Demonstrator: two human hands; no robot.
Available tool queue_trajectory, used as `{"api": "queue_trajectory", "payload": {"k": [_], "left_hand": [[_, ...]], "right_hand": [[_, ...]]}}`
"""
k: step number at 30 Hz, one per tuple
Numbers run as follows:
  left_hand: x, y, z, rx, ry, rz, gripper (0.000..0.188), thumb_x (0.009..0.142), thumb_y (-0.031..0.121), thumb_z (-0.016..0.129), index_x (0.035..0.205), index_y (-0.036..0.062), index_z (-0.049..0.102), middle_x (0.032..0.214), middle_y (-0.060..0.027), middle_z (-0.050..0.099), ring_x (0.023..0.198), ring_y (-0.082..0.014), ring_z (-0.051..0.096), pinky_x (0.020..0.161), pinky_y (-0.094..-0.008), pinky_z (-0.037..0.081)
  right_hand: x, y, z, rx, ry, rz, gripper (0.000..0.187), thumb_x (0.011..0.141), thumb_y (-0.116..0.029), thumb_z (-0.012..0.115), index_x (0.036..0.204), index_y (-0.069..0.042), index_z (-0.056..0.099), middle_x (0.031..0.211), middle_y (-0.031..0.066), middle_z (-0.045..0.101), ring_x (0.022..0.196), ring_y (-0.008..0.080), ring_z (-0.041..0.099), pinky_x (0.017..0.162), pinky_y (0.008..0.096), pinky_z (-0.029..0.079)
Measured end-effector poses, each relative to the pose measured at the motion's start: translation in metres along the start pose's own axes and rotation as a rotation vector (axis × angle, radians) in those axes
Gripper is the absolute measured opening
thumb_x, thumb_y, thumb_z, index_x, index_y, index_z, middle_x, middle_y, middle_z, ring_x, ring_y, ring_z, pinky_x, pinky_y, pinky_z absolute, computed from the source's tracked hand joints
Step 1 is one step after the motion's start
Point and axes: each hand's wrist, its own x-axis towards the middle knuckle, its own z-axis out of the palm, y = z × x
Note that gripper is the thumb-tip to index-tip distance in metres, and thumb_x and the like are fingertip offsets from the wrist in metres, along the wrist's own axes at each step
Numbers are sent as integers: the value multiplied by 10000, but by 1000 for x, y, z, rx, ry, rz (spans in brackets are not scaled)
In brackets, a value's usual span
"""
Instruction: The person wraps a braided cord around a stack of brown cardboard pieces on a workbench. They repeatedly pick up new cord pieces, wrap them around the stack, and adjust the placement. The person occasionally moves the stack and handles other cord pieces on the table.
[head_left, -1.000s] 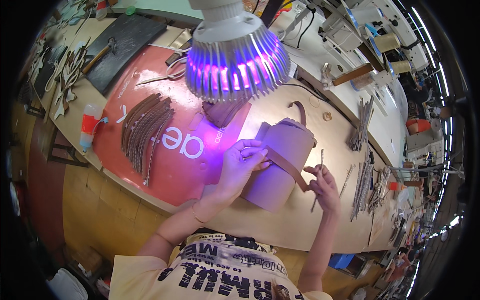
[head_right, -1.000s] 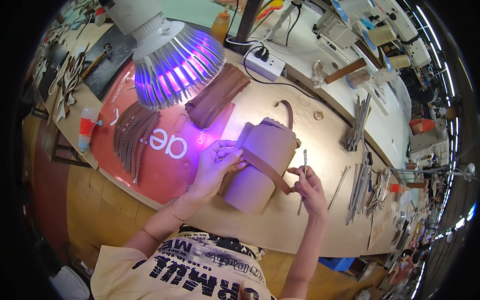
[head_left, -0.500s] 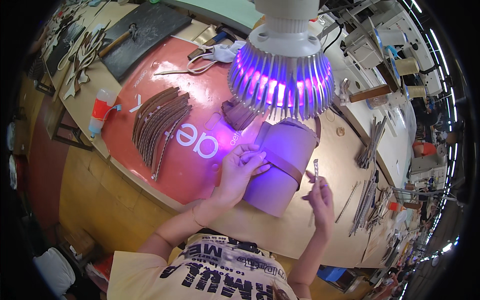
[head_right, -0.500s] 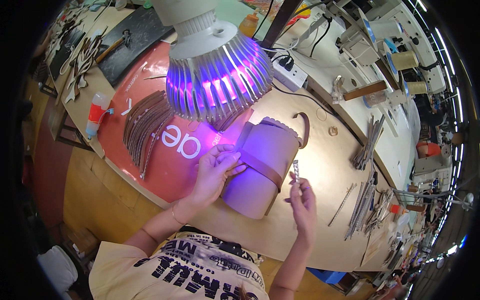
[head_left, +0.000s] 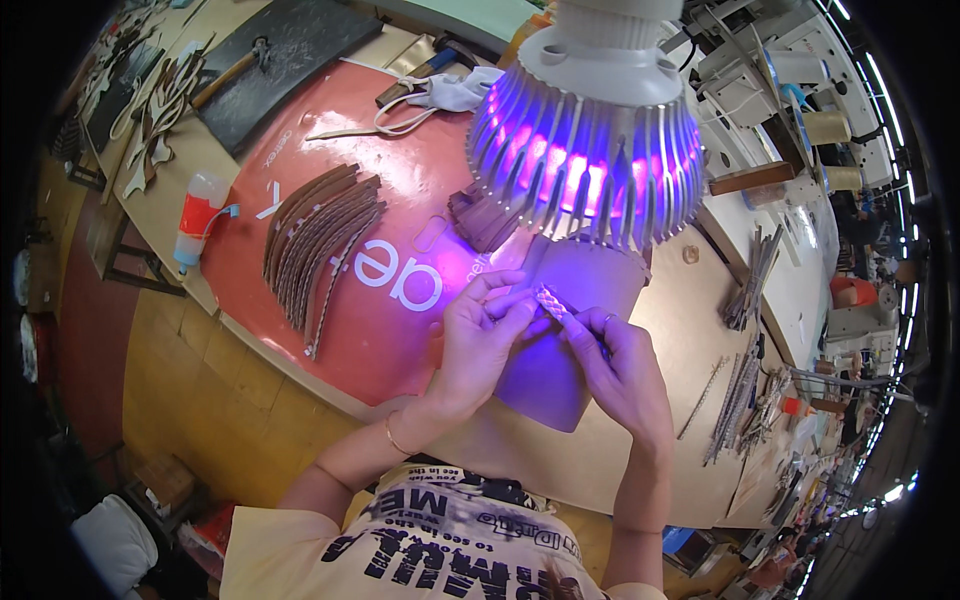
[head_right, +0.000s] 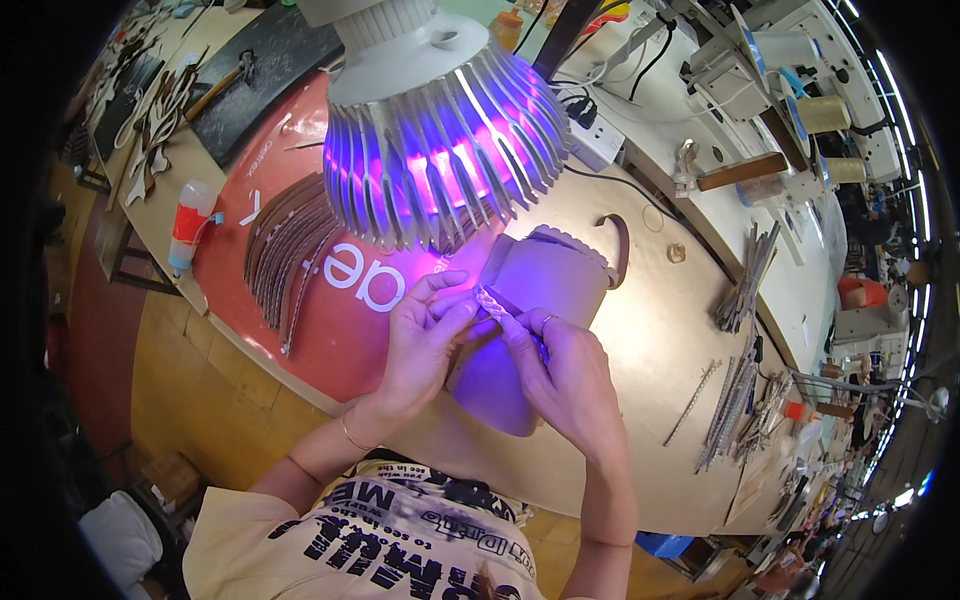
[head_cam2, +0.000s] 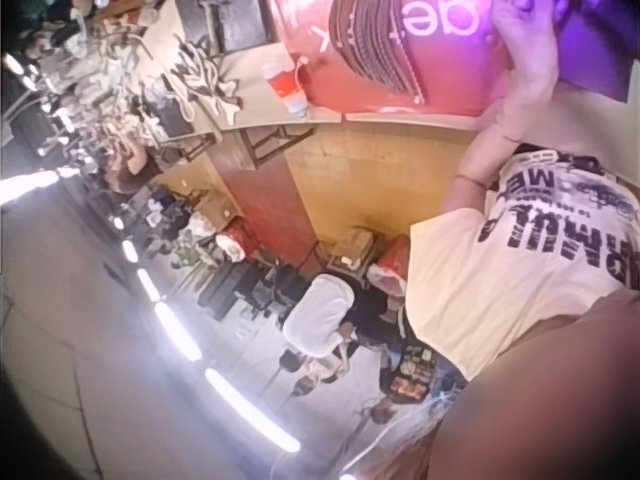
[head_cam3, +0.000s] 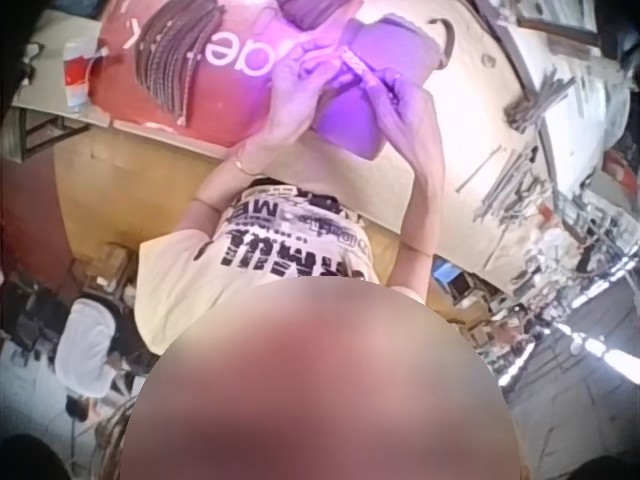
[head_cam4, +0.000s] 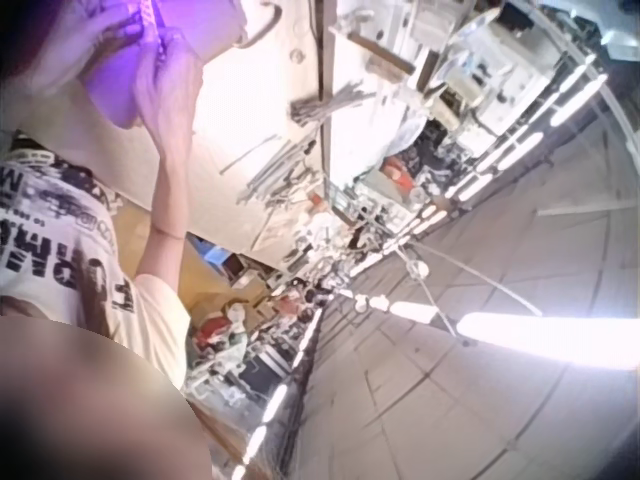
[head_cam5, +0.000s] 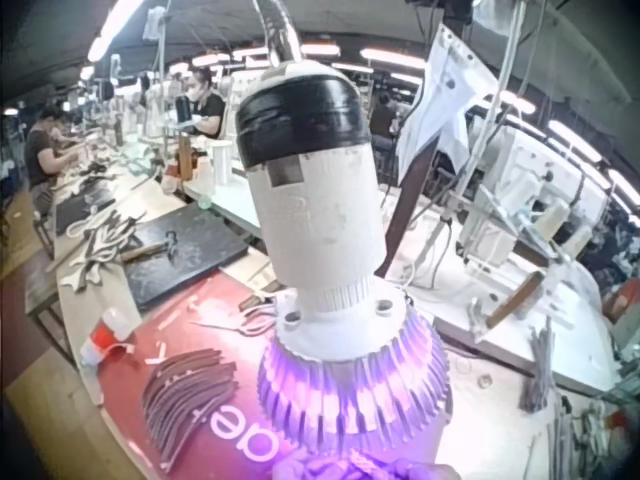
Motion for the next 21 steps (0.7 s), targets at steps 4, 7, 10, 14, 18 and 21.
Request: {"api": "queue_trajectory", "payload": {"k": [4,7,10,14,18,21], "left_hand": [[0,1,-1,-27,-25,-11,318,963,-8,553,1266,-10,455,1179,-167,637,1056,-186,643,918,-324,569],[1,1,-1,-12,-27,-1,317,963,-9,553,1266,-13,458,1170,-162,644,1062,-183,641,920,-325,567],[2,0,-1,-49,-42,-5,316,964,-11,552,1266,-16,458,1161,-161,649,1056,-179,643,918,-322,567],[1,-1,-1,-20,-26,10,317,961,-16,553,1263,-18,458,1151,-160,653,1043,-177,647,913,-320,569],[1,-2,-3,4,-29,-9,318,957,-18,557,1260,-22,458,1140,-161,655,1036,-178,650,909,-321,571],[1,0,-2,10,-23,-13,318,956,-20,558,1257,-26,458,1133,-161,654,1030,-179,651,907,-322,572]], "right_hand": [[2,8,4,102,8,-28,234,957,-187,593,899,27,667,655,135,613,556,204,571,569,343,450],[3,10,1,97,-8,-22,233,955,-183,592,886,28,662,659,125,619,558,196,570,569,337,449],[4,8,-1,73,-31,4,233,954,-178,588,875,30,656,652,125,612,556,193,568,567,335,447],[5,6,-3,50,-47,26,238,954,-179,584,867,31,655,646,124,608,554,186,563,563,333,444],[7,9,-4,88,-96,32,308,1012,-220,540,840,14,641,678,-14,564,616,45,462,552,225,386],[9,11,-6,104,-110,53,310,1013,-225,538,838,7,647,667,-20,549,606,39,451,548,220,377]]}}
